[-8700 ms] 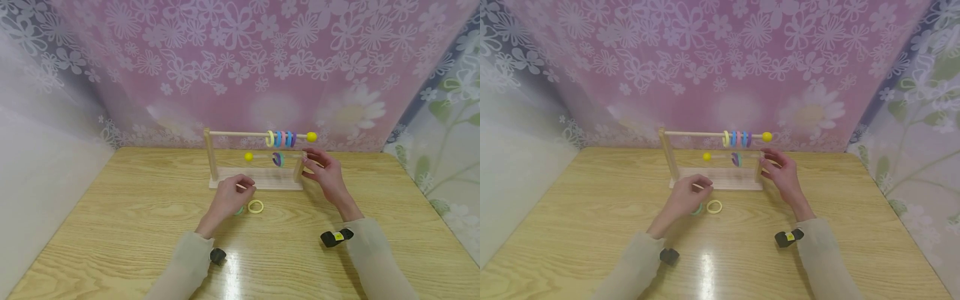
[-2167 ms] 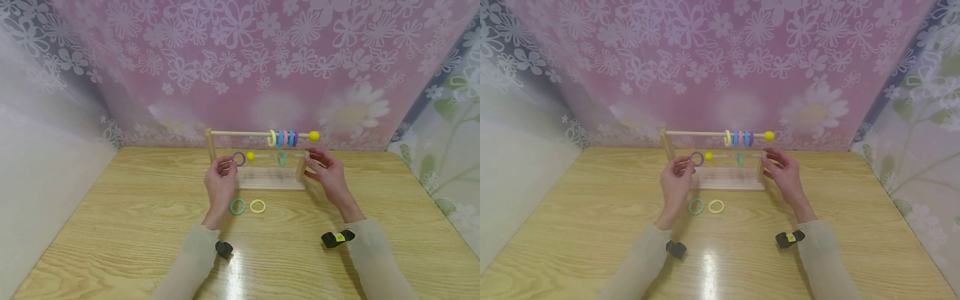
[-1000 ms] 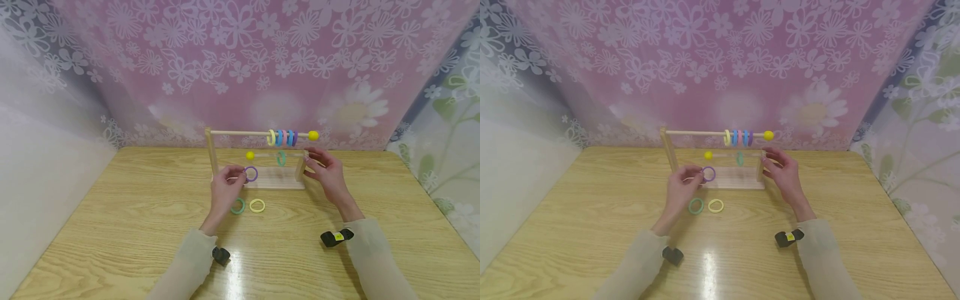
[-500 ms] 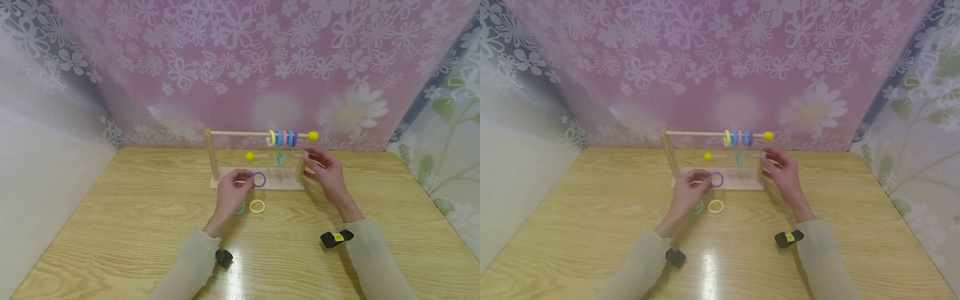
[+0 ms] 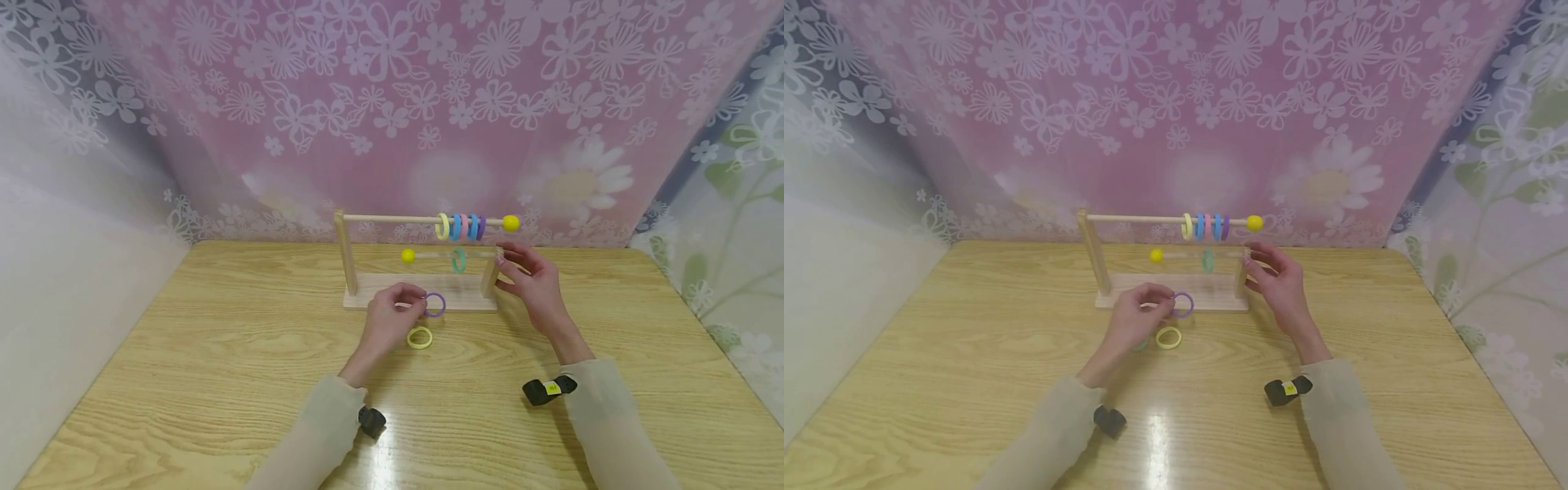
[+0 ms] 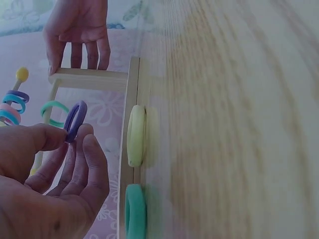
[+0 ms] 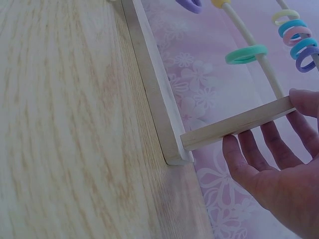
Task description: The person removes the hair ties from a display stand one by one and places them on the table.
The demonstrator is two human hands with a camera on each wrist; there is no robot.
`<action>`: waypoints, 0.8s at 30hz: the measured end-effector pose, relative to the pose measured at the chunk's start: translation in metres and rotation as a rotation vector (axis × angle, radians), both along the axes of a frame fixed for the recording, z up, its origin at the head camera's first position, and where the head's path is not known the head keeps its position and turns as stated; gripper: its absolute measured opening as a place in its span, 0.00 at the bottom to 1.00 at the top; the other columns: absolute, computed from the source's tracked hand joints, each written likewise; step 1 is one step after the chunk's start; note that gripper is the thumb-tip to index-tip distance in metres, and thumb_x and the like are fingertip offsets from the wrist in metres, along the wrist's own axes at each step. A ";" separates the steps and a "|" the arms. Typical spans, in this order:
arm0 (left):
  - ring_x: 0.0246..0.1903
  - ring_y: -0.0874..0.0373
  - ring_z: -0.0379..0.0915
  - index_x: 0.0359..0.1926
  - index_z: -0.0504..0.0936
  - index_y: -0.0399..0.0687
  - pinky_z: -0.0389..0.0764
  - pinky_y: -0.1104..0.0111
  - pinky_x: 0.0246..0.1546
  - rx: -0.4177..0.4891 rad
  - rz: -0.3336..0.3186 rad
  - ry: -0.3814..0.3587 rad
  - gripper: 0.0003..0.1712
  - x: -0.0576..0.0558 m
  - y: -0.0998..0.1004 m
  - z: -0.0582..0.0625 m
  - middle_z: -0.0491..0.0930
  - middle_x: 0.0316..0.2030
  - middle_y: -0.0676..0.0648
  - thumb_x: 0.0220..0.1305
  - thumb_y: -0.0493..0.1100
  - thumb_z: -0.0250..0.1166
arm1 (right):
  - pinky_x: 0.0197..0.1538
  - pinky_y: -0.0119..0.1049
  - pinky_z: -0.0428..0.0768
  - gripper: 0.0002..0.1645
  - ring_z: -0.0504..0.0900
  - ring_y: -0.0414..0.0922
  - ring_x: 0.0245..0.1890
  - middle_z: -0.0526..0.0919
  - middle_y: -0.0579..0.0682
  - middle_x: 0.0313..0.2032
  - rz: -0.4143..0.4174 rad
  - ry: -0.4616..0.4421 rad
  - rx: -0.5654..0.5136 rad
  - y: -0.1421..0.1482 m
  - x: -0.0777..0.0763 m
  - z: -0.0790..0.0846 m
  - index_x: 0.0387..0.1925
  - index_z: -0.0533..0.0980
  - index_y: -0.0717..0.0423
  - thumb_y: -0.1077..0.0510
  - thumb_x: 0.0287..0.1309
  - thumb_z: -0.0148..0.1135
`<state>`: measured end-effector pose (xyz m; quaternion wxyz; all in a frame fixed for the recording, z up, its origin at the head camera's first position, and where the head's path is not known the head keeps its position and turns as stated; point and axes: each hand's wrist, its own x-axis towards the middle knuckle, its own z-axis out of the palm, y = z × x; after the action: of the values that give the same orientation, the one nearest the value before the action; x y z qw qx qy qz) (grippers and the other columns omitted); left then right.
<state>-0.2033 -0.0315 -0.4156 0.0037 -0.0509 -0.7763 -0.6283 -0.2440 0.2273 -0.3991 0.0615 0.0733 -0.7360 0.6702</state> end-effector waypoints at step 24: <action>0.29 0.49 0.87 0.47 0.86 0.39 0.85 0.68 0.28 -0.169 -0.221 -0.101 0.10 0.002 0.011 -0.002 0.89 0.37 0.43 0.69 0.38 0.65 | 0.47 0.32 0.86 0.25 0.83 0.41 0.54 0.79 0.41 0.53 0.007 0.014 -0.017 0.001 -0.001 -0.002 0.66 0.74 0.55 0.53 0.71 0.62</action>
<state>-0.2016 -0.0210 -0.4172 -0.1086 -0.1046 -0.8152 -0.5592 -0.2449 0.2278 -0.4010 0.0649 0.0798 -0.7296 0.6761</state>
